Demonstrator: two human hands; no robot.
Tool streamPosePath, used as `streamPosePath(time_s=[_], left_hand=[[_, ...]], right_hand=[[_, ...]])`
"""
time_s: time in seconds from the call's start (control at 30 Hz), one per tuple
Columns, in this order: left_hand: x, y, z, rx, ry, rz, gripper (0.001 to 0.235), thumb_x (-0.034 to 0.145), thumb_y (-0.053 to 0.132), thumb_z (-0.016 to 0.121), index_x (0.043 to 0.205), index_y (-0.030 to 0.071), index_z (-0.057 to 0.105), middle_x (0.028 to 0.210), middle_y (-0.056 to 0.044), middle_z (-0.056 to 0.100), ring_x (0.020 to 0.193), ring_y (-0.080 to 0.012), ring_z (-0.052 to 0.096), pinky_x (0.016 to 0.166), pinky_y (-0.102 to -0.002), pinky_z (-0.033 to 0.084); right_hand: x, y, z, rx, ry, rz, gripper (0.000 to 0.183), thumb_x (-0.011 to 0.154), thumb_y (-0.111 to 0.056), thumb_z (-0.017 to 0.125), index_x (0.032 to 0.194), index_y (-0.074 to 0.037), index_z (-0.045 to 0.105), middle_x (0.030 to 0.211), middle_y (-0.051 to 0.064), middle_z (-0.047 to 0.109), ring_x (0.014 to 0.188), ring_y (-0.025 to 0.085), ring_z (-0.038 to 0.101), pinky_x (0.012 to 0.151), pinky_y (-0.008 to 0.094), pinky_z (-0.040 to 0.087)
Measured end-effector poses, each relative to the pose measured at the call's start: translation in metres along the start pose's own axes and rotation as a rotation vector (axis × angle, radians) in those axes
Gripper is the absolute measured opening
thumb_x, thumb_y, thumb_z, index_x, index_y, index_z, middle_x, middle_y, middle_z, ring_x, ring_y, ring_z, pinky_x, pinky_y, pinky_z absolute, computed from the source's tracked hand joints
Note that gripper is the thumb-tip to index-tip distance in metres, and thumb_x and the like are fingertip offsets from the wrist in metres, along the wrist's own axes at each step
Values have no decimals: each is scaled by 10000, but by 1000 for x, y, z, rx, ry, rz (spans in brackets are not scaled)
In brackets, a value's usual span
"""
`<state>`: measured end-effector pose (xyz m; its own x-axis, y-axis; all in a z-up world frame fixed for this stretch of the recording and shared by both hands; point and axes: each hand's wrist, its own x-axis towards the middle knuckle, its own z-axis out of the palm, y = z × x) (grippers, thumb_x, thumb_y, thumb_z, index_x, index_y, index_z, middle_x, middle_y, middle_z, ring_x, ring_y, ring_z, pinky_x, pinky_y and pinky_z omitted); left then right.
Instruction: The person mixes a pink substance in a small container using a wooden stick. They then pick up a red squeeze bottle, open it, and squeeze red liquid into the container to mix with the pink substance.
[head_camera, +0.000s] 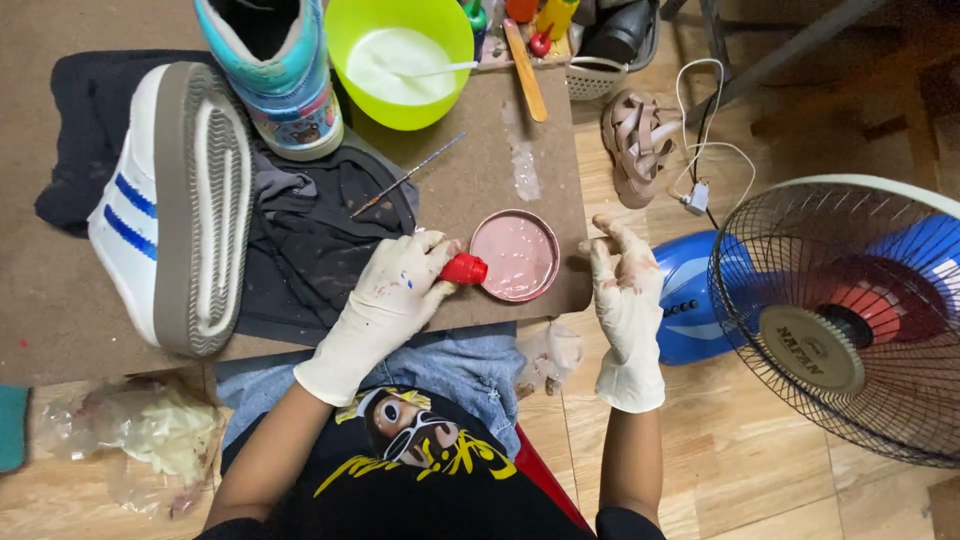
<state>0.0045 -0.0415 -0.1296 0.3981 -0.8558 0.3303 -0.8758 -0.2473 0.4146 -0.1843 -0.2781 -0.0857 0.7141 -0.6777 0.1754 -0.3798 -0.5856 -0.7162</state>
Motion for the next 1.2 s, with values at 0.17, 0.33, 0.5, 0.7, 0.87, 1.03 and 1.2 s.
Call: streamPosePath(time_s=[0.17,0.33,0.5,0.7,0.87,1.03,1.2], left_hand=[[3,-9,10,139,12,41,527,702,303,872,1166,129,691,1143,-52,640,962,-252,661,802,-384,509],[2,-13,16,106,29,76,490,755,259,840,1191,103,682,1161,-91,628,977,-292,646,818,-405,508],[0,-16,17,112,31,110,449,799,220,793,1209,77,677,1188,-116,620,1007,-314,633,842,-408,507],[-1,-19,23,120,41,122,456,815,215,780,1242,93,681,1256,-115,613,1046,-306,622,884,-408,505],[0,-15,17,110,40,122,470,826,212,771,1271,96,670,1267,-122,613,1050,-320,625,880,-418,511],[-2,-20,25,113,45,118,454,828,207,765,1261,96,680,1278,-123,613,1053,-319,624,874,-419,512],[0,-16,18,120,52,138,440,809,209,781,1224,87,699,1260,-132,628,1031,-328,638,856,-435,529]], right_hand=[[-11,-2,-14,-30,78,-47,278,1060,-237,617,1314,-155,693,948,32,759,1027,244,667,1035,373,475],[-20,2,-26,-194,93,-127,279,1056,-179,633,1326,-124,672,951,61,746,988,268,668,990,396,497],[-21,14,-30,-268,111,-174,290,1060,-183,631,1344,-132,664,966,55,736,973,260,667,973,392,509],[-23,4,-33,-259,116,-156,283,1061,-164,617,1336,-116,663,969,77,729,962,286,666,955,420,513],[-25,2,-37,-298,102,-164,304,1071,-217,607,1357,-124,649,969,68,714,955,271,660,962,418,506],[-25,5,-39,-308,102,-177,303,1076,-209,599,1359,-112,645,972,80,708,955,279,660,963,422,497],[-26,4,-39,-317,91,-179,320,1081,-227,591,1372,-104,642,979,85,702,955,285,652,956,416,485]])
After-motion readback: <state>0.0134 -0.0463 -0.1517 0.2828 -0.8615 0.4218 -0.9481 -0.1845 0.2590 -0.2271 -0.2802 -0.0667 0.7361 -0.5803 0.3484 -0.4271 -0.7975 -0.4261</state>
